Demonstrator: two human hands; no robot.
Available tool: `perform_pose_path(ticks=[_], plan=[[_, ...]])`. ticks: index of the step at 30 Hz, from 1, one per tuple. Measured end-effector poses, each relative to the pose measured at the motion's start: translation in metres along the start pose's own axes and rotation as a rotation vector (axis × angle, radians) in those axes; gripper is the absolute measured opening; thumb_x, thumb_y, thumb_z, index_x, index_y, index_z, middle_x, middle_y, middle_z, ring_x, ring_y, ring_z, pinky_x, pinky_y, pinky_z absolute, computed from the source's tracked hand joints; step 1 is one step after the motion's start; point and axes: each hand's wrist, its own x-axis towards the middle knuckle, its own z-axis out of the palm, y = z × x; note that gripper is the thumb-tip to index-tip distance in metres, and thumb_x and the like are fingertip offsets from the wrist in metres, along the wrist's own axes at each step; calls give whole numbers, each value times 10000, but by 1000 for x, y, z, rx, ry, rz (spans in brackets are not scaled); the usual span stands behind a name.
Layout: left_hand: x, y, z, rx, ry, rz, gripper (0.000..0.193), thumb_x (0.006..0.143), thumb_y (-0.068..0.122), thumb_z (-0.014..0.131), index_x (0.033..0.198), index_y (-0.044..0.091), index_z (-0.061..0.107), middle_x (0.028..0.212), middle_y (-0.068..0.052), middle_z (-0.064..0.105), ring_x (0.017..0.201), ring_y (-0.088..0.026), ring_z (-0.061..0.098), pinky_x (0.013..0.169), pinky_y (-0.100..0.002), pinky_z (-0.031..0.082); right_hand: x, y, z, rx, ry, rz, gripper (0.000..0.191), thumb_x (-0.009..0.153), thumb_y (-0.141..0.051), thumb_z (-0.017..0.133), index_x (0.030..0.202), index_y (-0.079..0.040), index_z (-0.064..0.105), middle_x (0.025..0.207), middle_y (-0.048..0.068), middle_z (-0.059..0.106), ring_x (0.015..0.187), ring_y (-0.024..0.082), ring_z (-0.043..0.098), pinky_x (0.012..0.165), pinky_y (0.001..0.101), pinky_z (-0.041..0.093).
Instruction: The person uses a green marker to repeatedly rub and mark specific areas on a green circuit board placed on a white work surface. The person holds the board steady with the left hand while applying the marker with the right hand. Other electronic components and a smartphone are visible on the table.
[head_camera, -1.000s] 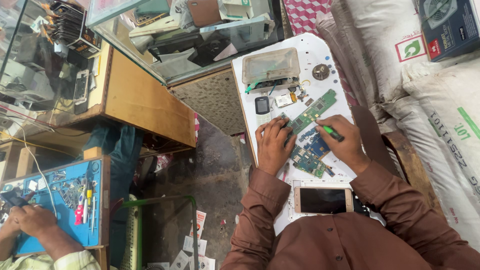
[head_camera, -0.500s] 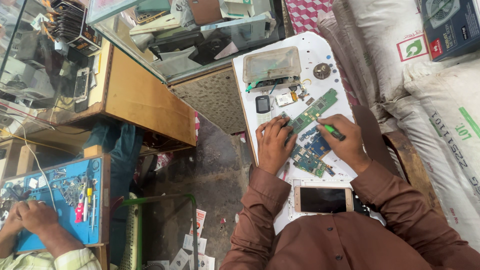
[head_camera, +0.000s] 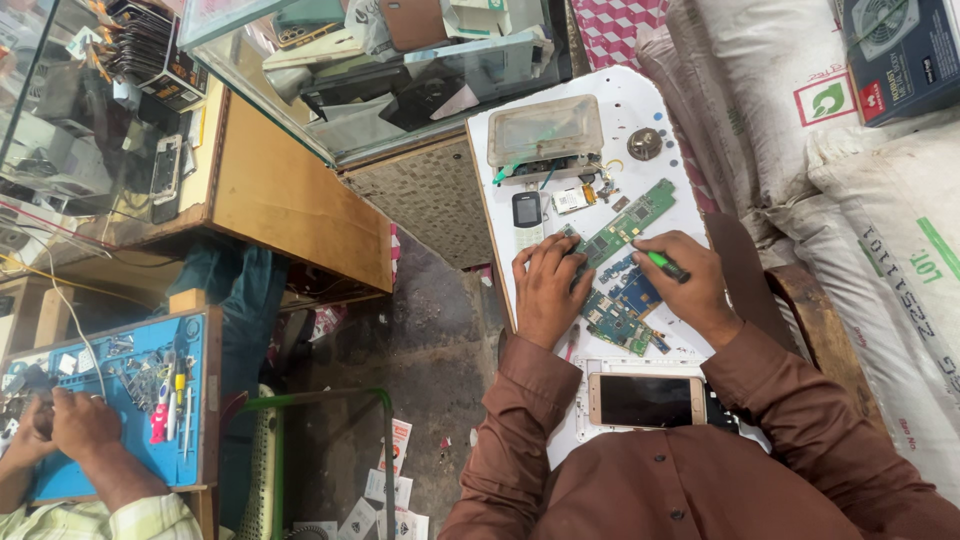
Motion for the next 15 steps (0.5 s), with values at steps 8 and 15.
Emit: perform_pose_path(ticks=[8,15], plan=[[0,0,0,-4,1,2,216,878,229,783,1038,97,725,1312,-28,672,1359,-213,544,1147,-464,323,-1,1,-1,-11,-3,-27,180,929,-45,756,1100,1,725,1024,131,731,924,186,725,798,283,553],[0,1,-2,-10,-8,-2,220,873,227,783,1038,93,726,1313,-30,673,1360,-217,543,1143,-465,325,0,0,-1,-10,8,-3,174,938,-50,751,1101,3,720,1017,131,729,911,193,730,791,287,549]])
